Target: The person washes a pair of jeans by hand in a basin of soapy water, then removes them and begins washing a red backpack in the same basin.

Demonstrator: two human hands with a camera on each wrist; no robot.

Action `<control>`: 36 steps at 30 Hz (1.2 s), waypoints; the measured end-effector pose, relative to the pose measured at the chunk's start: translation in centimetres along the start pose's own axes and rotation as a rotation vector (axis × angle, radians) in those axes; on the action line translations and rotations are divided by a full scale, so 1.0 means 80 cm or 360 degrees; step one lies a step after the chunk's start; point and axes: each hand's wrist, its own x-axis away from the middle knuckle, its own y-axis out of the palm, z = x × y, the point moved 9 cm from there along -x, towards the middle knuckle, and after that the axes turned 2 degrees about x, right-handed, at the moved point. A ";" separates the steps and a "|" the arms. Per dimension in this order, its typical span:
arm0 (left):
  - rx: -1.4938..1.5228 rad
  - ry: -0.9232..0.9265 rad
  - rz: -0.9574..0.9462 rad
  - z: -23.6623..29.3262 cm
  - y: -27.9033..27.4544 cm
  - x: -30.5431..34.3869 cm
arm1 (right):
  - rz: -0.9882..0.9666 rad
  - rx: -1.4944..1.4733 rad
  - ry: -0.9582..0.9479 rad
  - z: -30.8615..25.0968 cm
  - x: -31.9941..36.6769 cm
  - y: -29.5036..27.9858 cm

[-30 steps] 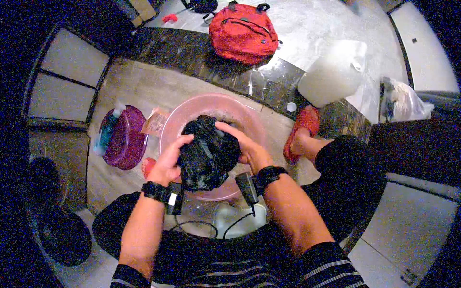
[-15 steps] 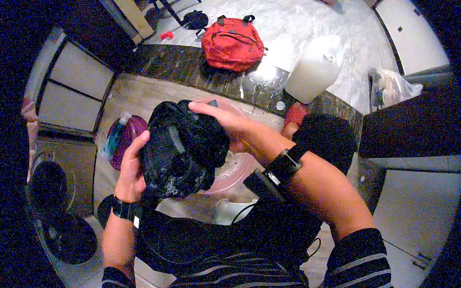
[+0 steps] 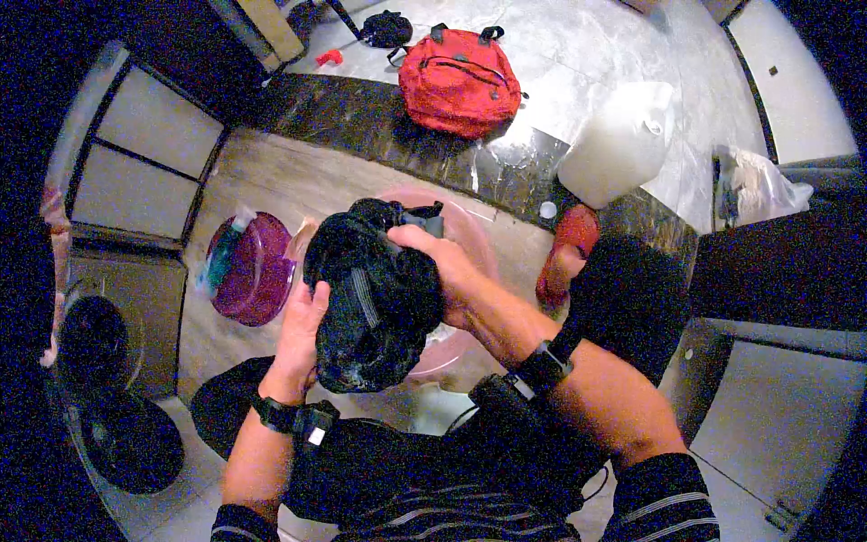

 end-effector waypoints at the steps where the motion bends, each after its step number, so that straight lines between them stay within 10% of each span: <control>1: -0.0160 -0.0016 0.0039 -0.003 -0.008 -0.004 | 0.0010 -0.0096 0.0080 0.010 -0.006 -0.006; 6: -0.0994 -0.0106 0.0154 -0.025 -0.041 -0.014 | 0.0121 0.0061 -0.0078 -0.001 -0.005 -0.018; 14: 0.0702 -0.0833 -0.0411 -0.087 0.016 0.021 | 0.0038 -0.0125 -0.0002 -0.009 0.009 0.007; 36: 0.0745 -0.0158 -0.0069 -0.046 -0.039 0.003 | 0.0170 0.0290 -0.0109 -0.052 0.001 -0.010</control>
